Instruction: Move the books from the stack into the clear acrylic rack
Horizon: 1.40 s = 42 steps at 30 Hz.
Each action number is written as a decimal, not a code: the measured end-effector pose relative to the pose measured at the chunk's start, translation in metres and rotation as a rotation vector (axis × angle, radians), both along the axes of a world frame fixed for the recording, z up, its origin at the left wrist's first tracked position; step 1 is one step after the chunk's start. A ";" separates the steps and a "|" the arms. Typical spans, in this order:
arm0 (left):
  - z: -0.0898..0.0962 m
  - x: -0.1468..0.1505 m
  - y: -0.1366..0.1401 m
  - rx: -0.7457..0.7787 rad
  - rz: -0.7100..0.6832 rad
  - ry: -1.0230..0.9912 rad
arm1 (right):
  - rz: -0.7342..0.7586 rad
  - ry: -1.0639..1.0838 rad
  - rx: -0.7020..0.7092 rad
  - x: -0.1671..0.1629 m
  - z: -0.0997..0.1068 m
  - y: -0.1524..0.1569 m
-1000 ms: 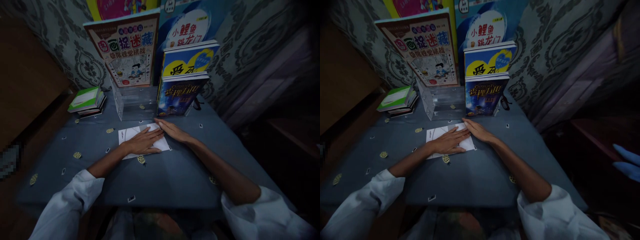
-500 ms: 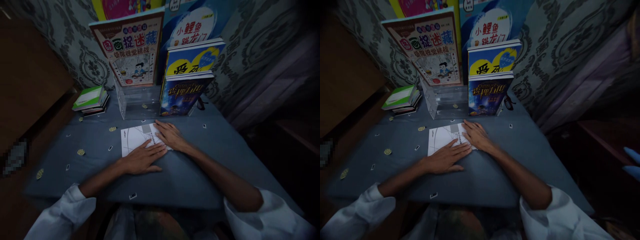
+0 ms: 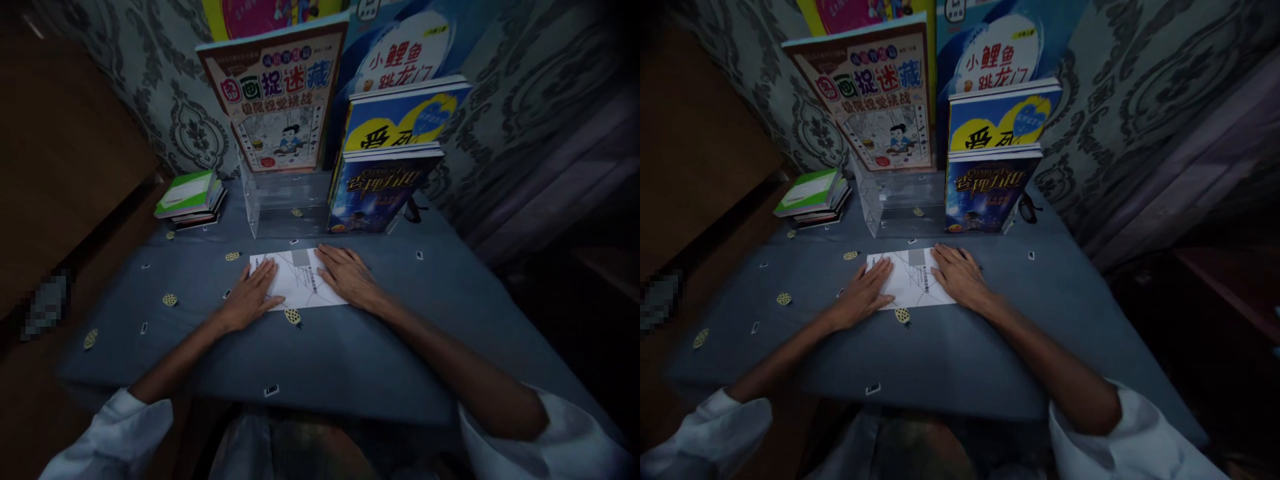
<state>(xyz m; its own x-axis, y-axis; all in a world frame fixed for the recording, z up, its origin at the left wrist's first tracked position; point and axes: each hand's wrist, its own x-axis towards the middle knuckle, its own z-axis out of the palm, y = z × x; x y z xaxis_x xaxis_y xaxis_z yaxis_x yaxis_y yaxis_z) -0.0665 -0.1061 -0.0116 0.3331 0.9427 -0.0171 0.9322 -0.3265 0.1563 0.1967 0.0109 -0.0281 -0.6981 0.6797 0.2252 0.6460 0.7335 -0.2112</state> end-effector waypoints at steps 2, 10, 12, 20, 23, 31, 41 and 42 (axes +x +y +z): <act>0.000 -0.011 0.009 -0.015 0.087 0.015 | -0.002 0.001 0.009 0.000 -0.001 -0.001; -0.002 -0.022 -0.013 0.010 0.105 0.060 | -0.046 -0.044 0.013 -0.003 0.002 -0.004; -0.003 -0.020 -0.029 0.033 0.079 0.069 | -0.051 -0.053 0.013 -0.004 0.003 -0.005; -0.006 0.012 -0.088 0.152 0.032 0.100 | -0.032 -0.039 0.028 -0.003 -0.005 -0.002; -0.007 0.026 -0.100 0.182 0.043 0.108 | -0.037 -0.059 0.039 -0.004 -0.005 -0.003; -0.009 0.024 -0.093 0.177 0.069 0.133 | -0.083 -0.102 0.151 0.001 0.008 -0.023; -0.005 -0.002 -0.043 0.061 0.251 0.022 | -0.018 -0.051 0.147 0.034 0.013 -0.075; -0.004 -0.003 -0.040 0.054 0.261 0.007 | -0.011 -0.040 0.142 0.035 0.012 -0.079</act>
<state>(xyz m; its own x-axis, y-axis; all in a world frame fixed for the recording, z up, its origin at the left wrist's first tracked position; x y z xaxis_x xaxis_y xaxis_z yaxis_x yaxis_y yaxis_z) -0.0691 -0.1459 -0.0156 0.0788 0.9963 0.0336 0.9869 -0.0828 0.1382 0.2321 -0.0676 -0.0164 -0.7011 0.6508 0.2915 0.6601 0.7469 -0.0797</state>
